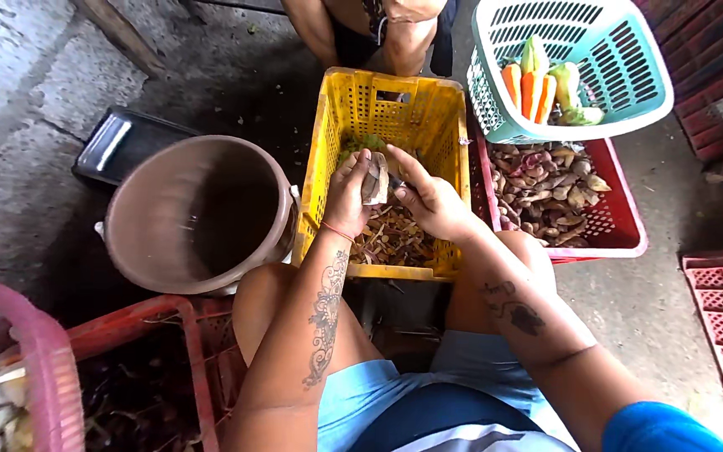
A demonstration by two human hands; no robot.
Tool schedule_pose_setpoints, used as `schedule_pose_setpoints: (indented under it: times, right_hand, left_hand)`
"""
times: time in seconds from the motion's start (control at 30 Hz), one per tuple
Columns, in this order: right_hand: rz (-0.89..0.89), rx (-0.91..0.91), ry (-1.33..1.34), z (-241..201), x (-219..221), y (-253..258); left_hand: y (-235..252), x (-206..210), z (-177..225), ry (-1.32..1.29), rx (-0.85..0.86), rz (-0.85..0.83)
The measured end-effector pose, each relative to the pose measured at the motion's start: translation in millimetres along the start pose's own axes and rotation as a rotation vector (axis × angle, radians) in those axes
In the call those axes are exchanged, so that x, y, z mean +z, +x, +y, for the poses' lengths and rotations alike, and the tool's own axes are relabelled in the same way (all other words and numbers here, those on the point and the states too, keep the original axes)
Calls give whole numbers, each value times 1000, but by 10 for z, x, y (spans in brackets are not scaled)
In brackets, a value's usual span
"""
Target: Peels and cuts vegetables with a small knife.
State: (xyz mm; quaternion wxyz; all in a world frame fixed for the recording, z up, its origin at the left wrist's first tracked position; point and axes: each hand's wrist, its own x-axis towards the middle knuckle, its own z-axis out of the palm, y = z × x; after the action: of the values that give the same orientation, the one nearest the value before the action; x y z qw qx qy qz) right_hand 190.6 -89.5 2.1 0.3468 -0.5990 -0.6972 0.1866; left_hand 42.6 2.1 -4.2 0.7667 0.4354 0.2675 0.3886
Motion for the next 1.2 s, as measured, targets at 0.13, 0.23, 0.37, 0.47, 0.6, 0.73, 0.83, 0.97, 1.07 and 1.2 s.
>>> schedule_pose_setpoints:
  times: [0.13,0.23,0.37,0.47,0.6,0.73,0.83,0.97,1.07,1.2]
  right_hand:
    - [-65,8,36,10,-15,-10]
    - [-47,11,67,20,13,-13]
    - [-31,-6,160,76,34,2]
    - [-11,-25,172,91,37,5]
    - [78,-26,332,89,70,8]
    - [81,123,1067,56,81,30]
    - [100,398,1286,63,24,30]
    - [-36,748,1361,68,75,37]
    - [-74,778,1297,-13,125,54]
    - [-24,479,791,-66,189,39]
  left_hand:
    - [38,-100,-47,76,173,-97]
    - [35,-129,-58,125,235,-102]
    - [35,-170,-67,193,280,-124]
    - [25,-167,-91,196,263,-136]
    - [4,-133,-87,160,190,-187]
    - [-23,-107,-44,-6,69,-265]
    - [17,-75,-16,-130,-20,-143]
    - [104,-65,51,-126,-139,161]
    - [125,-37,88,-116,-206,278]
    - [120,-12,79,-145,-180,308]
